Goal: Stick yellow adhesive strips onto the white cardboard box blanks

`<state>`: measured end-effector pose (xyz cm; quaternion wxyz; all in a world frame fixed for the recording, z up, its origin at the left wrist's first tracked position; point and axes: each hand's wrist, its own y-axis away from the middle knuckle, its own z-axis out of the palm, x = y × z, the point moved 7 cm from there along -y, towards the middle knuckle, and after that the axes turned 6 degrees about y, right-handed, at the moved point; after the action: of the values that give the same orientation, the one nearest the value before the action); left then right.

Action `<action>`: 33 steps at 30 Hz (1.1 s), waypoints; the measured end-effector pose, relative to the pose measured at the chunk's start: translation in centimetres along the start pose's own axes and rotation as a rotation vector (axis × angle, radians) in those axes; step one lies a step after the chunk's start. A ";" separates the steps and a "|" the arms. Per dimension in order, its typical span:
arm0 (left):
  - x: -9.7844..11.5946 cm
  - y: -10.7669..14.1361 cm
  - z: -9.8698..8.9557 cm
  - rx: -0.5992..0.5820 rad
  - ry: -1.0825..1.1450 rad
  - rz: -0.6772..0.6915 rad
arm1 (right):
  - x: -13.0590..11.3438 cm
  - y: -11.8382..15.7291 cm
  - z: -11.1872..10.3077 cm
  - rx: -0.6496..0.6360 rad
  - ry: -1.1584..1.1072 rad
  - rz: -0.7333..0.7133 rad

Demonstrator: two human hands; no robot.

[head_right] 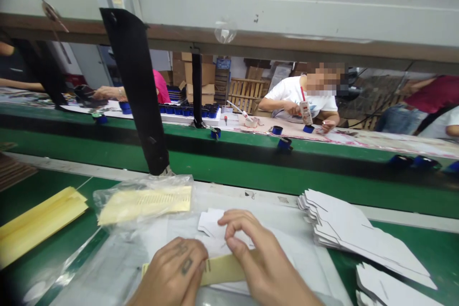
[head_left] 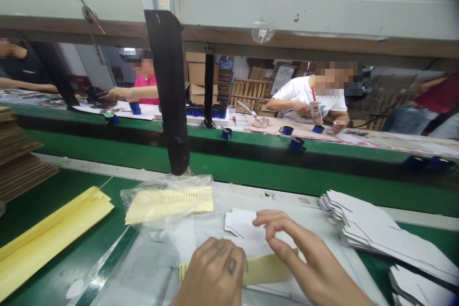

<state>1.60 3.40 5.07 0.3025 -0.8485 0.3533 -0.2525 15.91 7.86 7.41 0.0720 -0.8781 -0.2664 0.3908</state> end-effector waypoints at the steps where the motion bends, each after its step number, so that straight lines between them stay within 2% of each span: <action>1: 0.4 0.0 0.2 0.019 -0.020 0.054 | 0.5 -0.9 0.3 -0.109 -0.001 0.049; 4: 1.2 0.5 1.3 0.014 -0.044 0.152 | 1.8 -3.7 1.7 -0.351 0.086 0.101; 9: 1.0 1.1 2.8 -0.001 -0.071 0.179 | 3.9 -7.1 4.5 -0.488 0.235 0.189; 17: 1.0 1.2 2.5 0.062 -0.111 0.190 | 4.5 -7.4 5.6 -0.503 0.256 0.237; 28: 0.9 1.3 2.8 -0.007 -0.090 0.166 | 4.9 -7.3 5.9 -0.464 0.251 0.236; 33: 1.1 1.2 2.7 0.003 -0.088 0.164 | 4.7 -7.3 5.9 -0.434 0.284 0.219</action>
<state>3.44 2.82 2.61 0.3388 -0.8265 0.4076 -0.1899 11.17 16.00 2.76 -0.1237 -0.9425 -0.2348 0.2030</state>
